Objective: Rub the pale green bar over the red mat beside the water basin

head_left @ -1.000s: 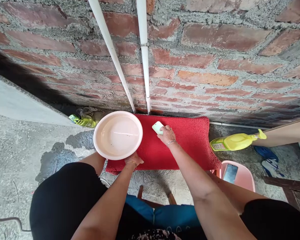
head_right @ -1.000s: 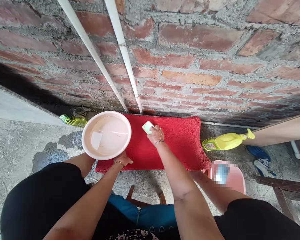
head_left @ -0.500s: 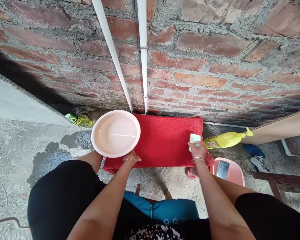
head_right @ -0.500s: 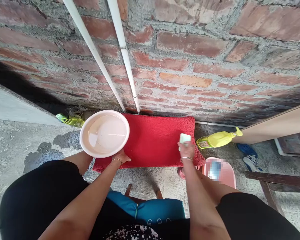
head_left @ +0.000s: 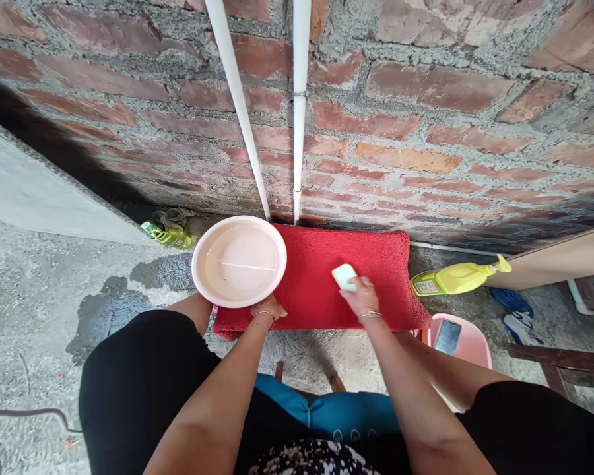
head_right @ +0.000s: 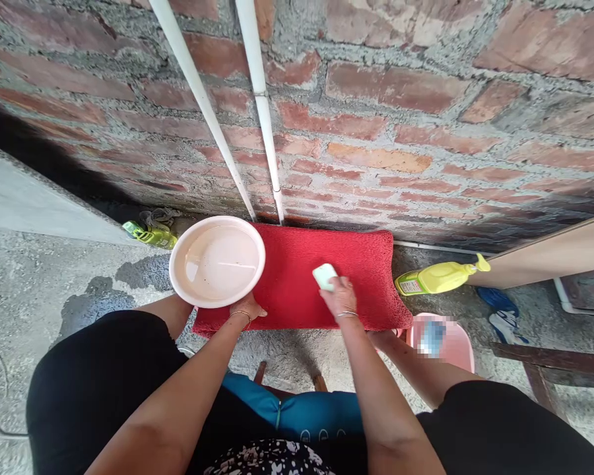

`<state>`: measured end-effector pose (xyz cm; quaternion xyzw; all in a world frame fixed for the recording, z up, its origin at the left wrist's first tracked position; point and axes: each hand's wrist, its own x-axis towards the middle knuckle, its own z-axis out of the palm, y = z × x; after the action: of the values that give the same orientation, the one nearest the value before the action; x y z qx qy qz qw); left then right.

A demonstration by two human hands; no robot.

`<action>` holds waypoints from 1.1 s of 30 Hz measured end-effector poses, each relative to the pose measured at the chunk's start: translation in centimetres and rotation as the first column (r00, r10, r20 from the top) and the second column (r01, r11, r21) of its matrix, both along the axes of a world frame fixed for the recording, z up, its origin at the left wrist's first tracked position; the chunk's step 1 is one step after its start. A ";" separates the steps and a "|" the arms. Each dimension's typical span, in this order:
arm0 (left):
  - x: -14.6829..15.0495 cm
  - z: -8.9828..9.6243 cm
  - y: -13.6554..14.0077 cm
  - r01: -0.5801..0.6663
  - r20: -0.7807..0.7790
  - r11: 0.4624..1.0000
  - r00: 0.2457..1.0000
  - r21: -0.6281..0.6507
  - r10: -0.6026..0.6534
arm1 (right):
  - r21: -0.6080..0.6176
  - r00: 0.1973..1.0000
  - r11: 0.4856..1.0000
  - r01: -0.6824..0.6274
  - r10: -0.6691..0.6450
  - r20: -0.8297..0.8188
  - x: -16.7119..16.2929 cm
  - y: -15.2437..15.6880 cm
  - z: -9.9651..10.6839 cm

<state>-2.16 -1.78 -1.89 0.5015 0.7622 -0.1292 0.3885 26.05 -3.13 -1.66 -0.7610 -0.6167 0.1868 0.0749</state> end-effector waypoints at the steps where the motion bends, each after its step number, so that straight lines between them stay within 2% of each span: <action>1: 0.0 0.0 -0.1 0.028 -0.014 1.000 0.999 -0.006 -0.029 | 0.008 0.993 0.993 0.117 -0.117 0.016 2.8 -0.7 -0.1; 3: -0.1 0.0 -0.1 0.072 -0.034 0.997 0.997 -0.021 -0.073 | -0.013 0.928 0.929 0.371 -0.370 0.053 7.6 -2.4 -0.1; 5: -0.2 -0.1 -0.1 0.089 -0.039 0.995 0.995 -0.038 -0.091 | -0.007 0.827 0.830 0.558 -0.555 0.086 10.6 -3.8 -0.1; 7: -0.3 -0.1 -0.1 0.095 -0.037 0.994 0.995 -0.054 -0.097 | 0.030 0.773 0.776 0.630 -0.630 0.076 10.8 -4.6 -0.1; 8: -0.3 -0.1 -0.1 0.096 -0.036 0.994 0.994 -0.055 -0.099 | 0.054 0.781 0.783 0.620 -0.622 0.049 9.9 -4.6 -0.1; 10: -0.2 0.0 -0.1 0.099 -0.038 0.994 0.994 -0.047 -0.101 | 0.078 0.859 0.855 0.512 -0.512 -0.023 6.2 -4.3 -0.2; 12: -0.2 0.1 -0.1 0.091 -0.039 0.995 0.995 -0.034 -0.093 | 0.069 0.945 0.945 0.321 -0.316 -0.080 1.0 -3.6 -0.3; 14: -0.1 0.1 -0.2 0.067 -0.035 0.998 0.997 -0.014 -0.067 | 0.014 0.987 0.992 0.125 -0.123 -0.101 -4.5 -2.9 -0.2; 16: -0.1 0.0 -0.2 0.048 -0.031 0.999 0.998 0.022 -0.047 | -0.064 0.996 0.997 -0.050 0.045 -0.079 -9.1 -2.5 0.1; 18: -0.2 -0.2 -0.3 0.043 -0.043 0.998 0.998 0.046 -0.041 | -0.132 0.986 0.977 -0.169 0.169 -0.016 -12.2 -2.2 0.6; 21: -0.2 -0.5 -0.2 0.028 -0.060 0.999 0.998 0.024 -0.027 | -0.201 0.971 0.955 -0.218 0.233 0.054 -13.5 -1.5 1.2; 24: -0.3 -0.6 0.0 0.041 -0.065 0.999 0.997 -0.023 -0.043 | -0.248 0.973 0.946 -0.208 0.226 0.047 -11.4 -1.0 1.4; 26: -0.3 -0.6 0.1 0.068 -0.068 0.997 0.995 -0.037 -0.070 | -0.262 0.987 0.957 -0.124 0.145 0.063 -8.3 -1.2 1.4; 29: -0.2 -0.6 0.1 0.080 -0.059 0.997 0.995 -0.022 -0.081 | -0.257 0.985 0.954 0.156 -0.130 0.118 -1.4 -2.6 1.2; 31: -0.3 -0.5 0.0 0.076 -0.050 0.997 0.996 -0.009 -0.077 | -0.237 0.929 0.901 0.364 -0.336 0.153 3.6 -4.1 1.0; 33: -0.3 -0.5 -0.1 0.055 -0.038 0.998 0.998 0.010 -0.055 | -0.210 0.856 0.831 0.516 -0.487 0.176 7.8 -5.7 1.1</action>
<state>-2.46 -1.89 -2.37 0.5219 0.7561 -0.1450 0.3673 33.81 -8.83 -0.59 -0.9088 -0.3700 0.1925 -0.0105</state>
